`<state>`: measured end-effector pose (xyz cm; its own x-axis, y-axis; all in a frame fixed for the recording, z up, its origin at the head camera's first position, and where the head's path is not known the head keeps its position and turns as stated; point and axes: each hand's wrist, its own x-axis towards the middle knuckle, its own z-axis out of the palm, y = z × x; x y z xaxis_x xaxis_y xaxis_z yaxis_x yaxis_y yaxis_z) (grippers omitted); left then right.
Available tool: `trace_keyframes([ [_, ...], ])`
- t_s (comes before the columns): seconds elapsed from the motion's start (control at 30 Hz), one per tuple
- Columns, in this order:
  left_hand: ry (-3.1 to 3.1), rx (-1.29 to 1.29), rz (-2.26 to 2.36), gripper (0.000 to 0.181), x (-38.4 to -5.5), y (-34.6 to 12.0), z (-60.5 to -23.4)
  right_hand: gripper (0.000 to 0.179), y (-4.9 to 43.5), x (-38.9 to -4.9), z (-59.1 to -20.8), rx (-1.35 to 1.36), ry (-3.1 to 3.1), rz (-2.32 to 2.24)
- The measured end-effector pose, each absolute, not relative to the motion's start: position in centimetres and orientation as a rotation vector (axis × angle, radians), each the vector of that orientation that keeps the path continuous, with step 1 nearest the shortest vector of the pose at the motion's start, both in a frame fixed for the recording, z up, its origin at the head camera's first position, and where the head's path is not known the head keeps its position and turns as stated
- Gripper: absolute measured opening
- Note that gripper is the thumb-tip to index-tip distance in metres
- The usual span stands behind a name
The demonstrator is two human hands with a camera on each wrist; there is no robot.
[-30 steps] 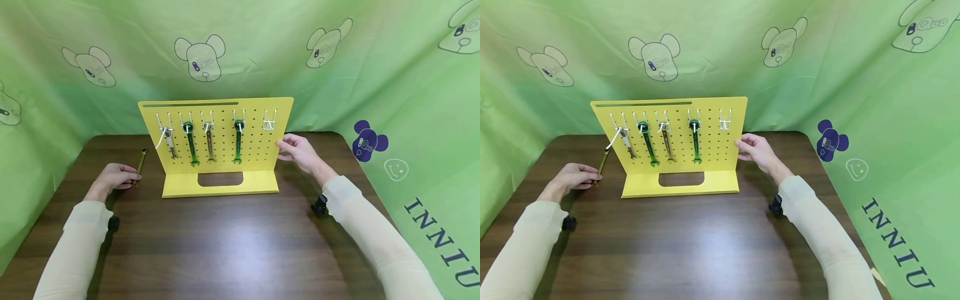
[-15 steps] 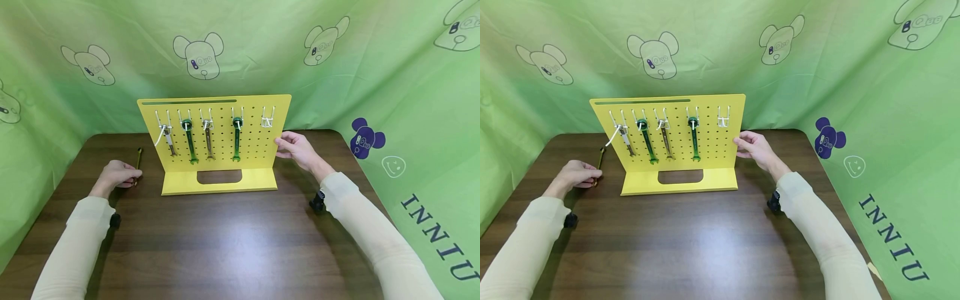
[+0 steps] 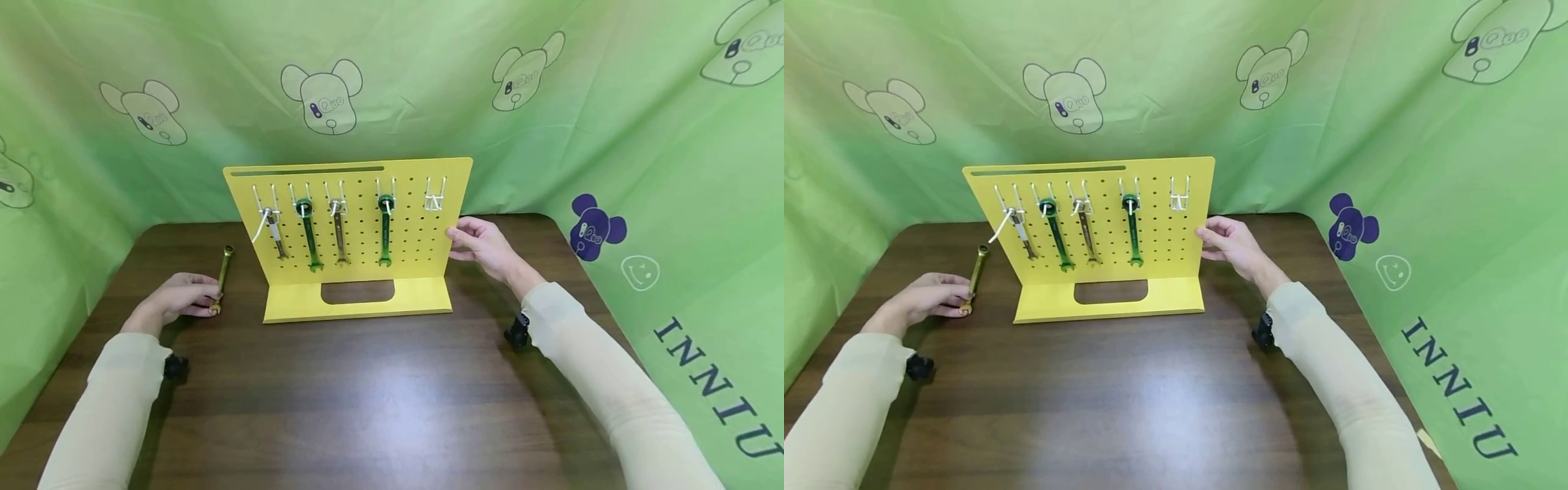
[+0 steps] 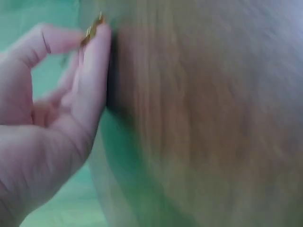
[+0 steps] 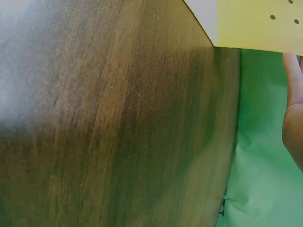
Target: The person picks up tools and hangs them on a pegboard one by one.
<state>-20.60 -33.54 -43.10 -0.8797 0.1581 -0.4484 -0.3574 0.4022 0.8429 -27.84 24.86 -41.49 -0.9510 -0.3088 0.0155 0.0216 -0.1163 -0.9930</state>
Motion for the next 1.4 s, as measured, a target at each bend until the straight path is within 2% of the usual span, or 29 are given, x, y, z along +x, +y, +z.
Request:
trace_keyframes([
  [0.2,2.011,0.059,1.566,0.04,-19.3,-33.6,-43.0,0.011,25.3,-27.7,-41.2,-0.328,1.927,-2.153],
  [0.4,1.957,0.272,1.552,0.026,-18.7,-30.9,-41.6,0.009,25.4,-27.8,-41.1,-0.346,1.911,-2.166],
  [0.63,1.971,0.382,1.539,0.029,-18.2,-24.3,-40.0,0.005,25.4,-27.4,-41.5,-0.29,1.893,-2.185],
  [0.87,2.004,0.463,1.587,0.019,-18.1,-17.9,-39.3,0.007,25.3,-27.4,-41.8,-0.31,1.902,-2.194],
  [1.17,1.997,0.523,1.736,0.014,-19.0,-11.5,-39.4,0.006,25.3,-27.3,-42.2,-0.316,1.893,-2.183],
  [1.4,2.01,0.546,1.812,0.024,-20.0,-6.4,-38.5,0.01,25.0,-28.1,-41.5,-0.339,1.906,-2.177],
])
